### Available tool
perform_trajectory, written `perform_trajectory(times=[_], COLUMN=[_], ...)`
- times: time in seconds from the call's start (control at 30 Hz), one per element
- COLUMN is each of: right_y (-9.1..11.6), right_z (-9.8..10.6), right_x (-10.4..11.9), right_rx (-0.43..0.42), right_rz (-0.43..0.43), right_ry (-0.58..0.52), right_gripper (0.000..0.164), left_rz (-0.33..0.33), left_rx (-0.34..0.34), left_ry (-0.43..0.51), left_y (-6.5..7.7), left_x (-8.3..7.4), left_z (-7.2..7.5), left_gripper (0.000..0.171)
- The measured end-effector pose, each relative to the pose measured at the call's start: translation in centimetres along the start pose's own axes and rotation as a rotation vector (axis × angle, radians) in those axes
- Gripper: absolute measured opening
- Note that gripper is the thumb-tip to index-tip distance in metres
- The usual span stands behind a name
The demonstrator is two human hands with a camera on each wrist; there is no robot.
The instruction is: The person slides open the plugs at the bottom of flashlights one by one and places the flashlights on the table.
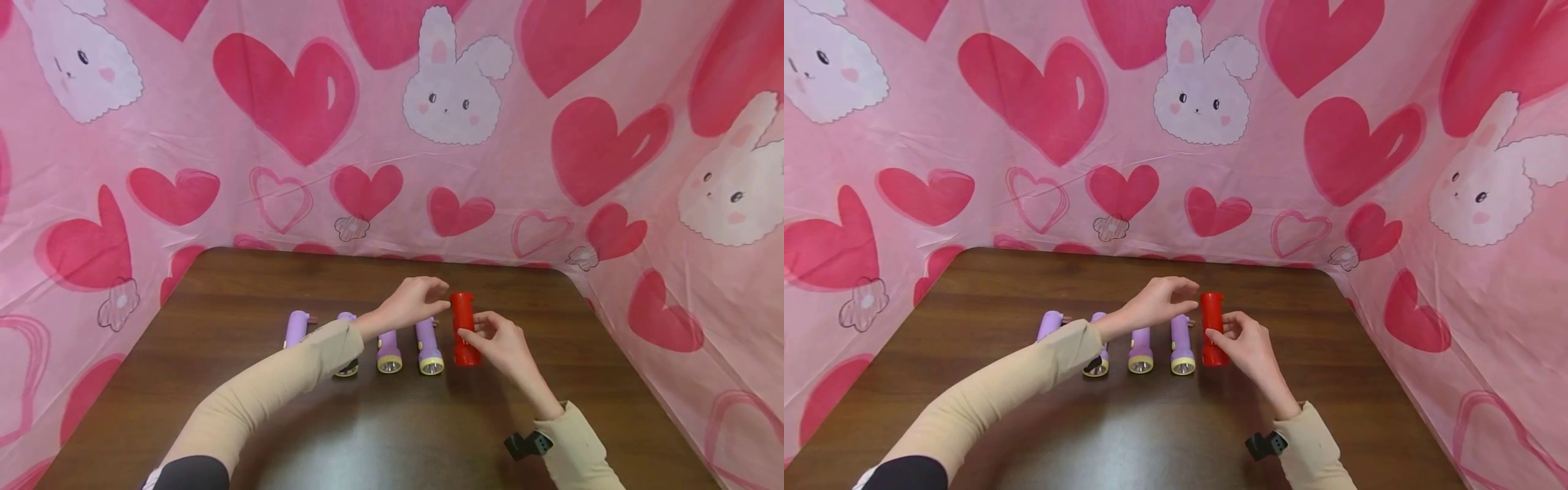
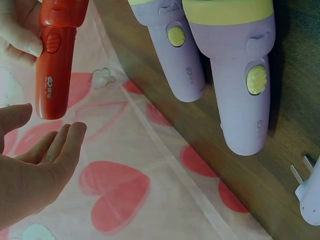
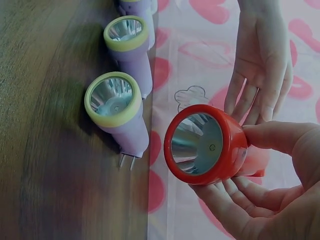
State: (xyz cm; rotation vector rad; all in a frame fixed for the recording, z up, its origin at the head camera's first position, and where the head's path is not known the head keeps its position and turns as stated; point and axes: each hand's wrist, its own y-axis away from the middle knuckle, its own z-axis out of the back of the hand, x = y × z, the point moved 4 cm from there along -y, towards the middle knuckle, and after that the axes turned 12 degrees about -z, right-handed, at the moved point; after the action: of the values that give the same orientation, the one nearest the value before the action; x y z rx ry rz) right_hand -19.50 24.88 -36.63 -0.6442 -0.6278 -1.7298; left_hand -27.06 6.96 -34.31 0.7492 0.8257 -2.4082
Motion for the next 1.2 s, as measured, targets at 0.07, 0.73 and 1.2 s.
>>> perform_trajectory(times=[0.07,0.73,1.2], right_y=[0.1,1.0,1.7], right_z=[0.0,-0.6,-0.6], right_x=[0.1,0.8,0.9], right_rx=[0.000,-0.004,-0.022], right_rz=[0.002,0.022,0.048], right_ry=[-0.003,-0.024,-0.047], right_gripper=[0.038,0.041,0.040], left_rz=[0.001,-0.031,-0.040], left_rx=[-0.003,-0.029,-0.064], left_ry=[0.004,0.001,0.068], left_y=[0.1,1.4,2.1], left_x=[-0.1,-0.7,-1.5], left_z=[0.1,0.6,0.6], left_gripper=[0.039,0.033,0.032])
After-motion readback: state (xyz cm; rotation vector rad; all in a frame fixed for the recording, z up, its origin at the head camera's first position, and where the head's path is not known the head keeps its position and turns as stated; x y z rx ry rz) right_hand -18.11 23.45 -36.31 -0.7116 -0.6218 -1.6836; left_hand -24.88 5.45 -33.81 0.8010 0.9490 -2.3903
